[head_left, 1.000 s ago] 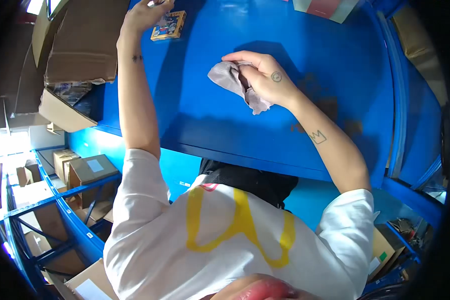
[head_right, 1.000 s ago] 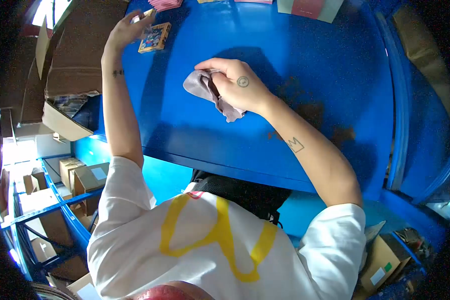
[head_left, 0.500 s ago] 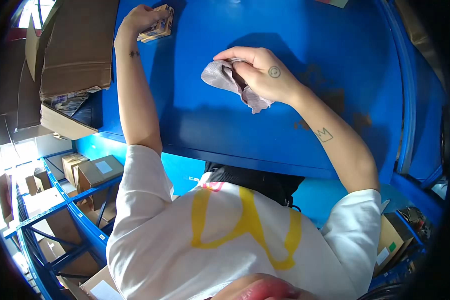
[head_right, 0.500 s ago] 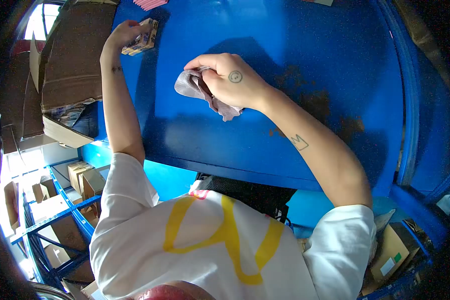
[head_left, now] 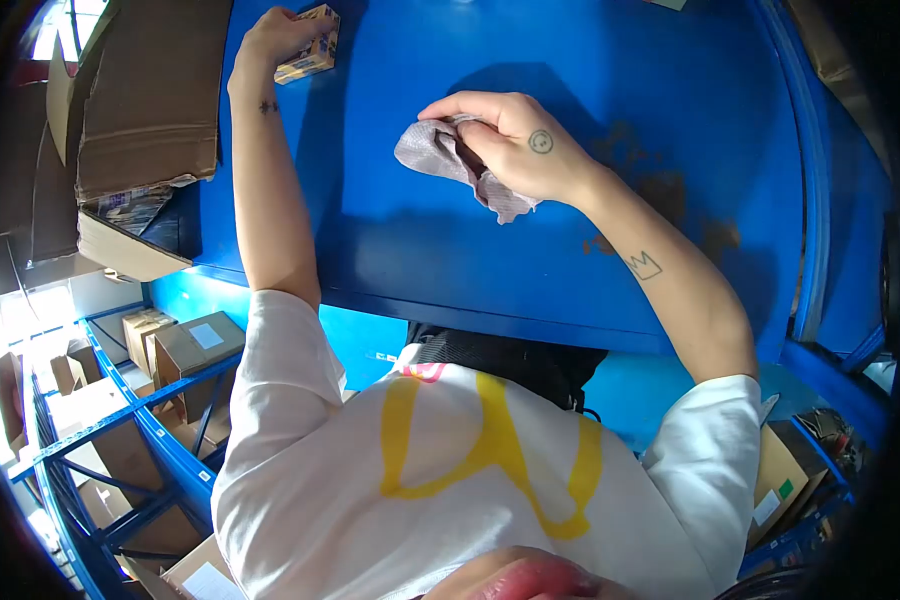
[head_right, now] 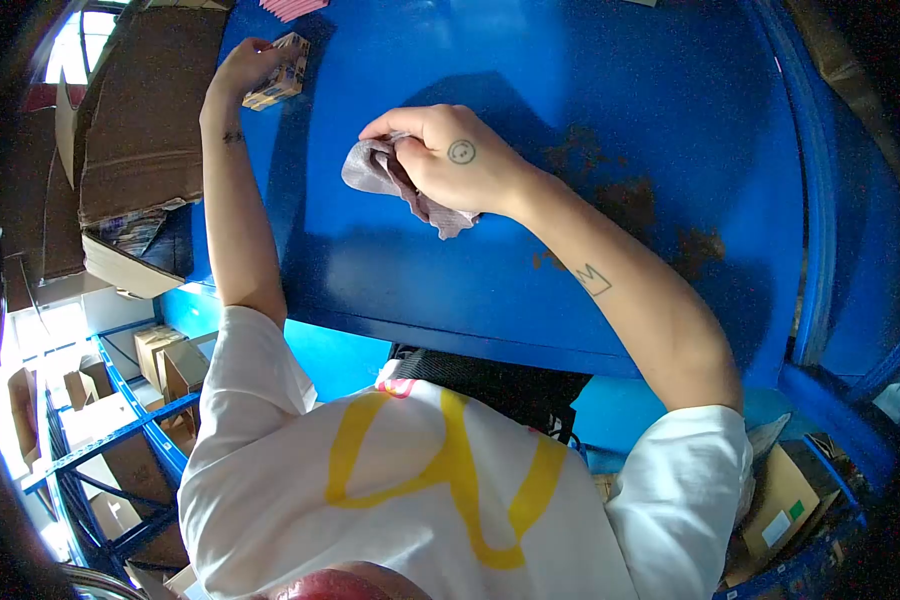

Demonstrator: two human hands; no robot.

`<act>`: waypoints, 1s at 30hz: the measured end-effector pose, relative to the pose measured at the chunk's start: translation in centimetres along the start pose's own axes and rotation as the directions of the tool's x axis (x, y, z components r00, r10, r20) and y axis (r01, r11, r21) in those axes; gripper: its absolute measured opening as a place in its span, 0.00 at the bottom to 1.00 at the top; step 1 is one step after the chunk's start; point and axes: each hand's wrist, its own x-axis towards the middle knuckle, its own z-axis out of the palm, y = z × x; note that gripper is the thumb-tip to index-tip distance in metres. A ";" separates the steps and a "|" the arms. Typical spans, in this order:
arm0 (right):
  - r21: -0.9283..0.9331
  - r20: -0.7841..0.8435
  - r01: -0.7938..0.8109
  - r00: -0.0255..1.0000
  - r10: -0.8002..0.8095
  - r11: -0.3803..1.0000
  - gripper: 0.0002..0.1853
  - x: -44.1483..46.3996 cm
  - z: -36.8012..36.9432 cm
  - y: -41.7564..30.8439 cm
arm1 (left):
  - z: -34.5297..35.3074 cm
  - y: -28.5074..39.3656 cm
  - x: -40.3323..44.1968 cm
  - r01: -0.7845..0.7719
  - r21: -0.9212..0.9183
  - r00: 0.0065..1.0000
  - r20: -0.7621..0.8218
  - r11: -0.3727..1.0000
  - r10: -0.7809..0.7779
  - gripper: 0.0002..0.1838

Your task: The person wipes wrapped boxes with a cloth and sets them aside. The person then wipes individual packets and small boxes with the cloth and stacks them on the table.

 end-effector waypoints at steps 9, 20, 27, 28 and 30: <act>-0.011 0.031 -0.038 0.999 0.038 0.999 0.17 -0.1 -0.2 -0.3 | -0.4 1.0 -1.3 0.011 -0.076 0.999 0.039 0.997 -0.008 0.39; -0.012 0.003 0.008 1.000 -0.008 1.000 0.17 -0.1 0.1 -0.2 | 0.0 -0.1 0.0 0.014 -0.042 1.000 0.015 0.999 -0.013 0.43; -0.010 0.005 0.015 1.000 -0.015 1.000 0.17 -0.1 0.1 -0.2 | 0.2 0.2 0.1 0.025 0.022 0.998 0.053 0.999 -0.027 0.45; -0.011 0.007 0.016 1.000 -0.016 1.000 0.17 -0.1 0.0 -0.3 | 0.2 0.2 0.1 0.028 0.029 0.998 0.058 0.999 -0.030 0.45; -0.029 0.038 -0.019 0.999 0.021 0.999 0.17 -0.1 -0.1 -0.3 | 0.2 0.8 -0.3 -0.044 0.229 0.998 0.054 0.972 0.033 0.46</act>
